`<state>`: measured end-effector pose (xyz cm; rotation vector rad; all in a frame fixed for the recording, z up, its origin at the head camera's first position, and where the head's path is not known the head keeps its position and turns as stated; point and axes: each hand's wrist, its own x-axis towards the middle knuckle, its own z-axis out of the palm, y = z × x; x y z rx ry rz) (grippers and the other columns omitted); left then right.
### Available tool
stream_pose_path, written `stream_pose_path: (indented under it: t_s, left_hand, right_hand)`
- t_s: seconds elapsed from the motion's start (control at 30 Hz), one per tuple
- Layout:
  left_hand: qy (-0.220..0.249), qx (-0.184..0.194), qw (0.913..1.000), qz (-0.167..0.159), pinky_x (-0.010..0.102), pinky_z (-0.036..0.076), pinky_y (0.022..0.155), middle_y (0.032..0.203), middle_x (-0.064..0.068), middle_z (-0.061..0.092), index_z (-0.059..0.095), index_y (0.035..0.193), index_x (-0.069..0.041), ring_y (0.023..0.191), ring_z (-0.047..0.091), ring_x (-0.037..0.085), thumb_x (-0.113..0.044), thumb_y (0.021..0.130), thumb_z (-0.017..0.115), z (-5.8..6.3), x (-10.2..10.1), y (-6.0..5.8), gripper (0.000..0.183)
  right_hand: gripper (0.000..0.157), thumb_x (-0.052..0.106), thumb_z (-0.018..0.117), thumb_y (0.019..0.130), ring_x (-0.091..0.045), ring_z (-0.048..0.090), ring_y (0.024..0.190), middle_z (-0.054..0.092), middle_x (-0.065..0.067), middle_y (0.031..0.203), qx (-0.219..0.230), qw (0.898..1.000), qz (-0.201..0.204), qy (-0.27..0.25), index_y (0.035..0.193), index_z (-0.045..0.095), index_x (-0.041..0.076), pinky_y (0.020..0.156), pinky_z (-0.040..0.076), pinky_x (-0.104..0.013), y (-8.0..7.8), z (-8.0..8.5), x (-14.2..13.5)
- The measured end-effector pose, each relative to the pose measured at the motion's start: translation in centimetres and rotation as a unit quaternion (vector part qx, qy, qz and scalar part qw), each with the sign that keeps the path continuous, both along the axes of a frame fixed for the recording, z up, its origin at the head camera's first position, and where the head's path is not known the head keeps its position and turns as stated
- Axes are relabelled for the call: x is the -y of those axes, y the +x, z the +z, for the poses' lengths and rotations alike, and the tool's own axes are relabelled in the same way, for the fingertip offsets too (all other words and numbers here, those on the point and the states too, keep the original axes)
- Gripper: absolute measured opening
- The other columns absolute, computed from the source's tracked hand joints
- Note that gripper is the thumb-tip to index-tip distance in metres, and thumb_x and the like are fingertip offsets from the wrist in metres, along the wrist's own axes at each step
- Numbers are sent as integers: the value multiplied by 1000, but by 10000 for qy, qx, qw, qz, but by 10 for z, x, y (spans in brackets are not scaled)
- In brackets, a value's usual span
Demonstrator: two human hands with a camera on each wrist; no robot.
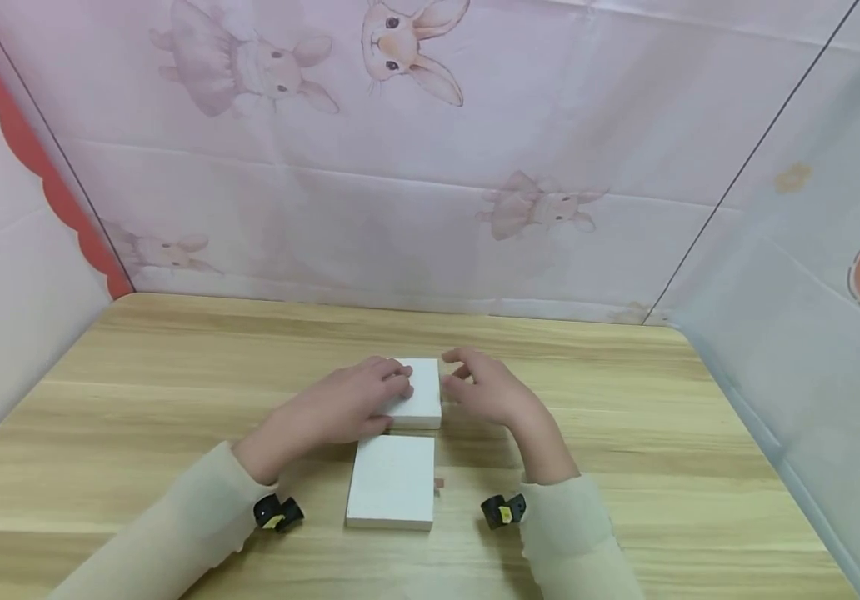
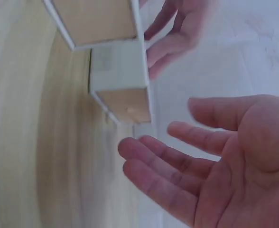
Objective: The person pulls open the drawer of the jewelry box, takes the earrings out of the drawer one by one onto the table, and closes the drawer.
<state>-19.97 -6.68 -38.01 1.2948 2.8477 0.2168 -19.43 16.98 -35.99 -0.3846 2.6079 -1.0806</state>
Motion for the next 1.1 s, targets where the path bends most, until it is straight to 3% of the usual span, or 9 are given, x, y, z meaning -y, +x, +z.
stream_pose_path:
  t_s: [0.17, 0.3, 0.43, 0.63, 0.7, 0.83, 0.93, 1.1]
  left_hand:
    - [-75, 20, 10000, 41, 40, 49, 104, 142, 9, 55, 61, 126, -14, 131, 51, 26, -17, 90, 72, 2, 0, 3, 38]
    - [-75, 92, 9999, 22, 42, 50, 102, 145, 8, 52, 54, 141, -18, 132, 50, 25, -16, 91, 71, 4, 2, 4, 53]
    - [-108, 176, 9998, -29, 43, 52, 99, 147, 8, 49, 49, 148, -25, 134, 48, 26, -14, 91, 68, 6, 4, 5, 61]
    - [-42, 146, 9997, -193, 43, 48, 105, 151, 10, 46, 60, 138, -22, 137, 45, 28, -18, 91, 70, 5, 8, 2, 48]
    - [3, 188, 9994, -306, 44, 41, 113, 155, 12, 41, 60, 137, -19, 142, 40, 31, -22, 92, 70, 4, 8, 0, 46]
    - [-73, 460, 9981, -406, 46, 26, 121, 164, 11, 26, 47, 150, -20, 151, 22, 33, -30, 97, 66, 2, 8, -1, 57]
    - [-203, 651, 9969, -403, 48, 24, 121, 166, 8, 20, 36, 156, -24, 152, 17, 33, -29, 100, 62, 1, 8, -1, 63]
    - [-375, 493, 9971, -435, 47, 25, 121, 165, 8, 23, 37, 156, -25, 152, 20, 34, -26, 100, 61, -2, 7, -1, 61]
  right_hand:
    - [33, 18, 52, 102, -24, 62, 79, 66, -15, 92, 387, 9988, -240, 170, 128, 61, 0, 67, 51, -31, -4, -10, -1]
    - [26, 17, 51, 102, -20, 58, 68, 65, -12, 81, 411, 9983, -236, 330, 117, 67, 1, 62, 48, -29, -7, -16, 4]
    - [23, 14, 49, 102, -19, 58, 66, 65, -12, 77, 420, 9981, -205, 402, 105, 69, 4, 61, 48, -29, -8, -18, 11]
    - [23, 13, 51, 101, -18, 58, 64, 65, -9, 74, 345, 9971, -126, 664, 92, 71, 6, 58, 50, -28, -9, -20, 18]
    - [22, 14, 53, 101, -18, 59, 63, 66, -8, 74, 343, 9967, -112, 724, 91, 71, 6, 57, 50, -28, -8, -19, 19]
    - [21, 14, 53, 100, -18, 58, 62, 66, -9, 73, 383, 9962, -140, 772, 90, 70, 6, 56, 50, -27, -9, -19, 23]
    - [20, 13, 53, 100, -18, 58, 62, 66, -8, 74, 358, 9957, -175, 833, 91, 70, 6, 56, 50, -28, -10, -19, 24]
    - [19, 12, 53, 100, -19, 59, 63, 66, -8, 75, 385, 9953, -247, 856, 92, 70, 6, 57, 50, -28, -11, -21, 25]
